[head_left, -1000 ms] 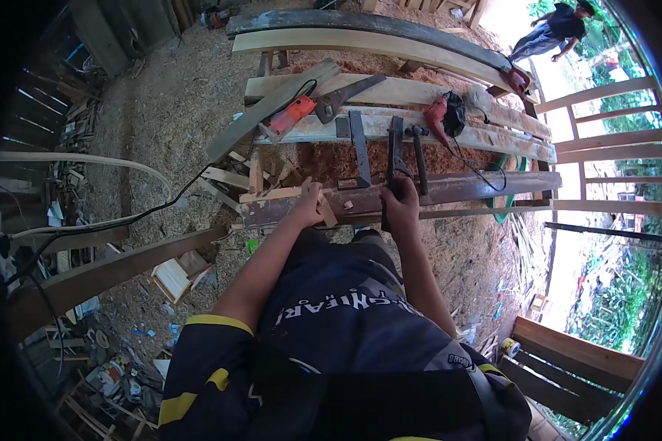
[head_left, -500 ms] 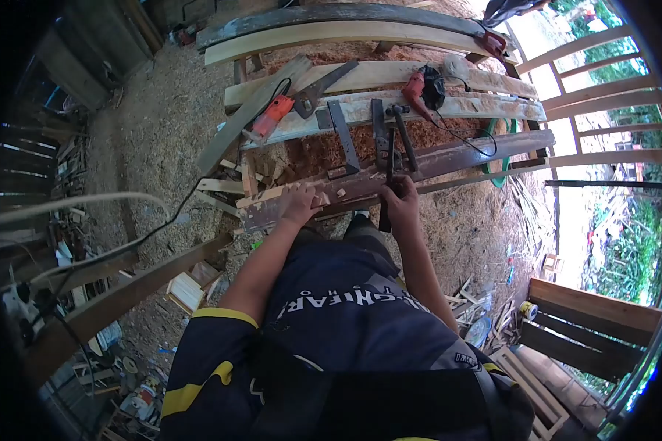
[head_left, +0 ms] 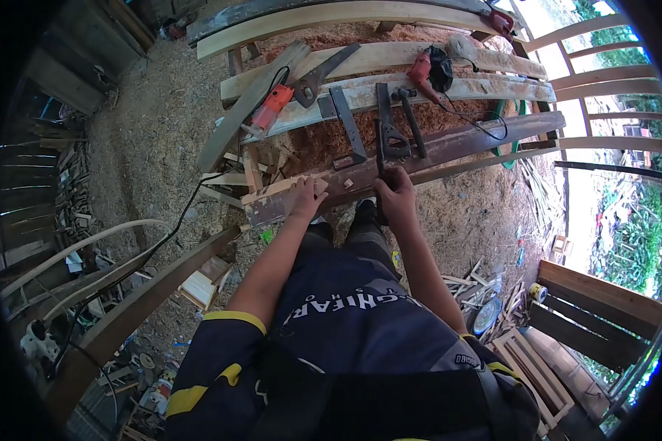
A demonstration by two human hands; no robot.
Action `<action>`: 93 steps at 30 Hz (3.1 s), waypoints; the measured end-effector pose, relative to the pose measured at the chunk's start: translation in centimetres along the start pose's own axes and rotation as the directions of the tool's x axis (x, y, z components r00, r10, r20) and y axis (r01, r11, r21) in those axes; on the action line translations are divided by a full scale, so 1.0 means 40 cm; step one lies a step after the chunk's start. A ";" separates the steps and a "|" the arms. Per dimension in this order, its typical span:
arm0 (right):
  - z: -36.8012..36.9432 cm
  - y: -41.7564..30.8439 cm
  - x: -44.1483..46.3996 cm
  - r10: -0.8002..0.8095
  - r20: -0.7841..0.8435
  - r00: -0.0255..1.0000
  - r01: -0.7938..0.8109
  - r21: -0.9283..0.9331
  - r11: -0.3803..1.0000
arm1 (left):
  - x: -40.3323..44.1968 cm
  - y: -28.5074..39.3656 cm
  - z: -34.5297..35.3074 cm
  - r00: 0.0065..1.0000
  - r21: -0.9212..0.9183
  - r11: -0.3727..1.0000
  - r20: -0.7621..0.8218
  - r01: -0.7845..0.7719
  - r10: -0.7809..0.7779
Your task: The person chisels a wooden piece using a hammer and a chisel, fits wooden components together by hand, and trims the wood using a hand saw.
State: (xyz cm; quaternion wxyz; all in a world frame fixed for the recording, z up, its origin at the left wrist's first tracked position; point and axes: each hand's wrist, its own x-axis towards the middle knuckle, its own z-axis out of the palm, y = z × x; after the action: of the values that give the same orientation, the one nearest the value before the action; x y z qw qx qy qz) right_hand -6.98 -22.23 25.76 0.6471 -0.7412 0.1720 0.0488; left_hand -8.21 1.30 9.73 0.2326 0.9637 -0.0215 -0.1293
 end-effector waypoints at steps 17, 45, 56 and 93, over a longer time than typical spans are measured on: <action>-0.037 -0.100 -0.038 0.067 0.093 0.993 -0.070 0.032 0.997 | -0.008 0.041 -0.146 0.975 -0.477 0.879 -0.203 -0.017 -0.092; -0.582 0.377 0.646 0.262 0.321 0.910 -0.039 -0.564 0.825 | 0.336 0.680 -0.051 0.880 -0.787 -0.531 -0.030 -0.313 -0.474; -0.488 0.507 0.863 0.422 0.455 0.784 0.186 -0.821 0.539 | 0.223 0.694 0.003 0.655 -0.847 -0.269 -0.118 -0.459 -0.746; -0.366 -0.209 0.170 -0.030 0.269 0.963 -0.013 0.154 0.988 | -0.119 0.273 -0.300 0.633 -0.626 -0.251 -0.515 -0.738 -0.578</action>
State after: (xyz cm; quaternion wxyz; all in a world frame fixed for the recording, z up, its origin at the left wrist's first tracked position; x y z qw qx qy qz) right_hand -0.15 -36.95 33.93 0.7202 -0.6759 0.0820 0.1334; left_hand -9.51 -2.63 26.14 0.8816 0.2997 0.1029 0.3498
